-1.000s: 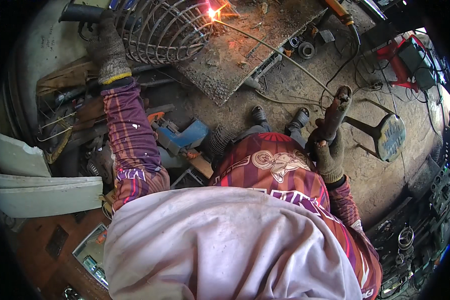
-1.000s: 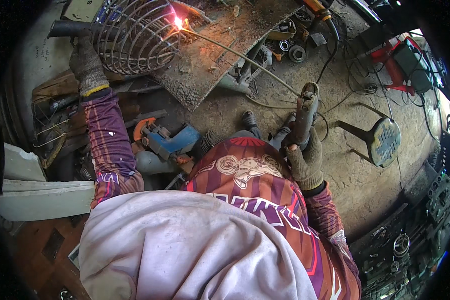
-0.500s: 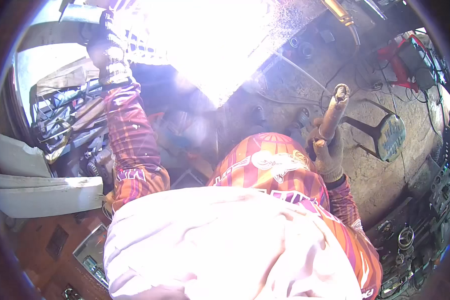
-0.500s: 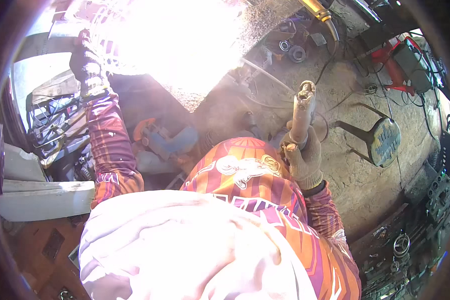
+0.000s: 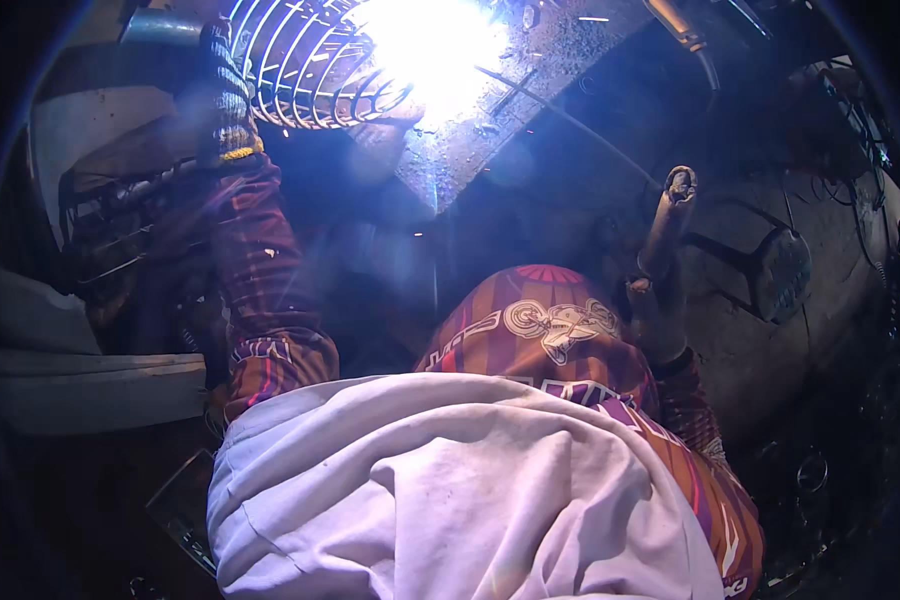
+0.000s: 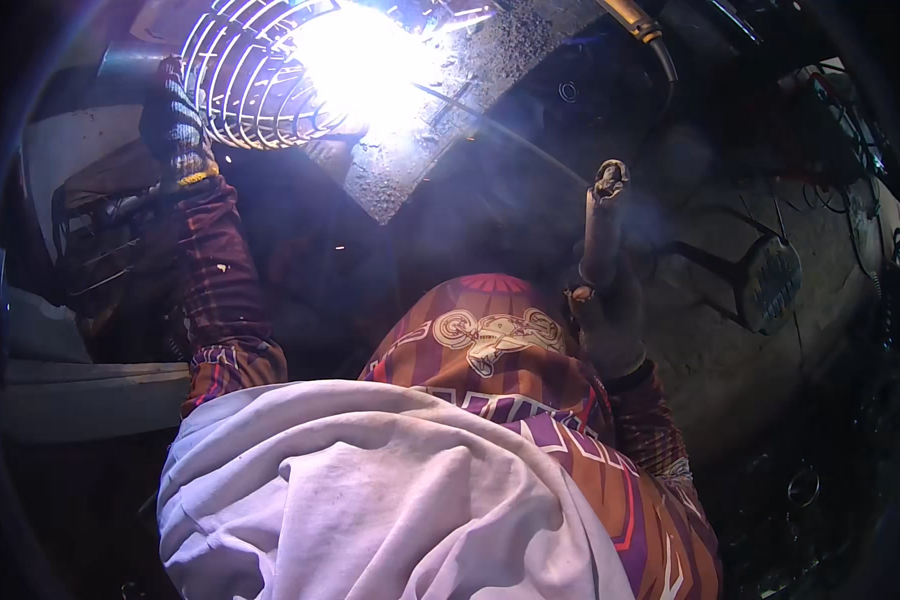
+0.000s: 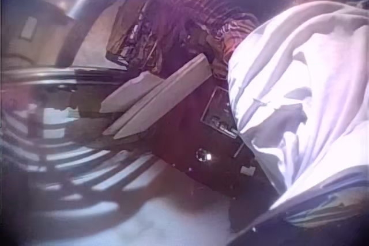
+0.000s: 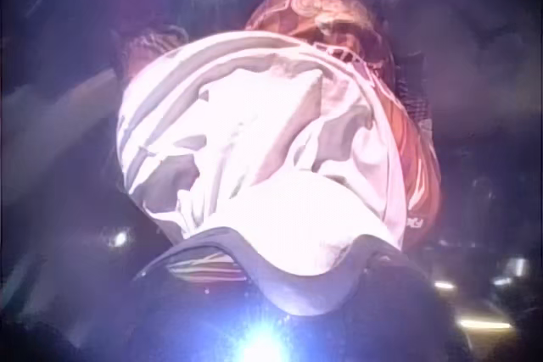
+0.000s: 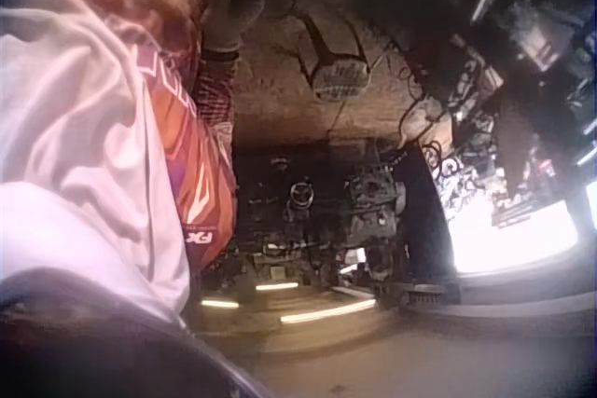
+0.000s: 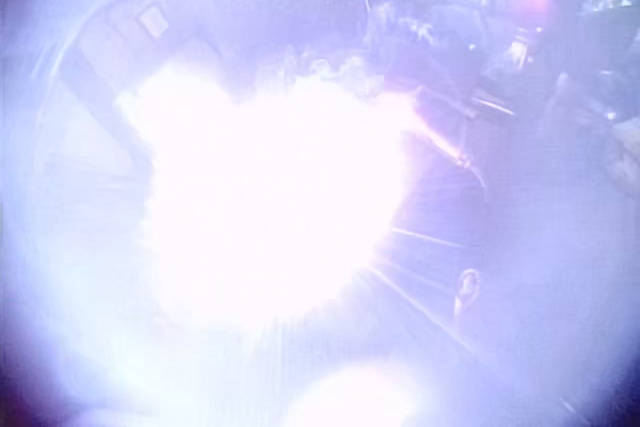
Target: The person welds the joints of a metal cage-like structure on a workbench using a welding tool. The person then uses an angle grinder to smooth the metal and hammers the cage with a hammer.
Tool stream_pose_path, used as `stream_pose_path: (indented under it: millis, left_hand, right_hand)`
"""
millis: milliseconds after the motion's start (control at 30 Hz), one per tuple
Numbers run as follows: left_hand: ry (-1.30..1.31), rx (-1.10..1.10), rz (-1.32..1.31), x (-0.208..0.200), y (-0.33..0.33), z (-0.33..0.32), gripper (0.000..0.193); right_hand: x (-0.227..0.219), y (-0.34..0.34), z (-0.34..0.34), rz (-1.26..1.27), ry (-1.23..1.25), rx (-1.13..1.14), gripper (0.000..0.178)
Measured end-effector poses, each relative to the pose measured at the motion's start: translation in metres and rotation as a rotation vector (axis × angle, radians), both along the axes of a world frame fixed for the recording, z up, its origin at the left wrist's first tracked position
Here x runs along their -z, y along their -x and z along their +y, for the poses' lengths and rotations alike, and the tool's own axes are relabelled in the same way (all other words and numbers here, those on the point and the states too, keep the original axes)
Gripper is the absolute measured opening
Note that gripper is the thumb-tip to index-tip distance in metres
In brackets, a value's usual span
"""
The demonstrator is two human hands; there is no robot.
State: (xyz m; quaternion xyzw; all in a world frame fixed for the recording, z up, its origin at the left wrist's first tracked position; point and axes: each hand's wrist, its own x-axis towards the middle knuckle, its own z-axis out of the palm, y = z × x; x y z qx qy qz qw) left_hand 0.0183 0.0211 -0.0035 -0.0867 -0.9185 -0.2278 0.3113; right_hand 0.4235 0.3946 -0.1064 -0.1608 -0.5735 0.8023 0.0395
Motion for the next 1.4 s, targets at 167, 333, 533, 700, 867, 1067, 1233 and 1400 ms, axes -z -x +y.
stream_pose_path:
  millis: [167, 333, 533, 700, 867, 1067, 1233, 1400]
  left_hand:
    - [-0.013, 0.01, -0.003, -0.003, 0.004, -0.003, 0.059]
    - [-0.023, 0.023, 0.002, -0.003, 0.005, -0.004, 0.057]
    - [-0.037, 0.047, 0.01, -0.006, 0.01, -0.004, 0.055]
    - [-0.051, 0.068, -0.006, -0.007, 0.021, -0.015, 0.053]
    - [-0.075, 0.123, 0.006, 0.002, 0.033, -0.015, 0.052]
    - [-0.141, 0.28, 0.048, 0.012, 0.062, -0.029, 0.05]
    - [0.074, 0.295, 0.179, 0.013, 0.056, -0.024, 0.031]
    - [0.722, -0.075, 0.081, 0.005, 0.058, -0.031, 0.04]
  right_hand:
    - [0.0, 0.0, -0.003, 0.011, 0.097, 0.0, 0.053]
    - [-0.005, 0.006, -0.006, -0.083, 0.236, 0.093, 0.055]
    - [0.078, -0.049, 0.013, -0.02, -0.428, -0.043, 0.056]
    - [0.007, -0.02, -0.006, -0.132, -0.243, 0.025, 0.053]
    - [0.002, -0.011, -0.005, -0.032, -0.071, -0.011, 0.055]
    - [0.008, -0.012, -0.004, -0.089, -0.09, 0.02, 0.056]
    - [0.009, -0.01, -0.001, -0.082, -0.133, -0.004, 0.055]
    - [0.008, -0.007, -0.005, -0.043, -0.141, 0.013, 0.053]
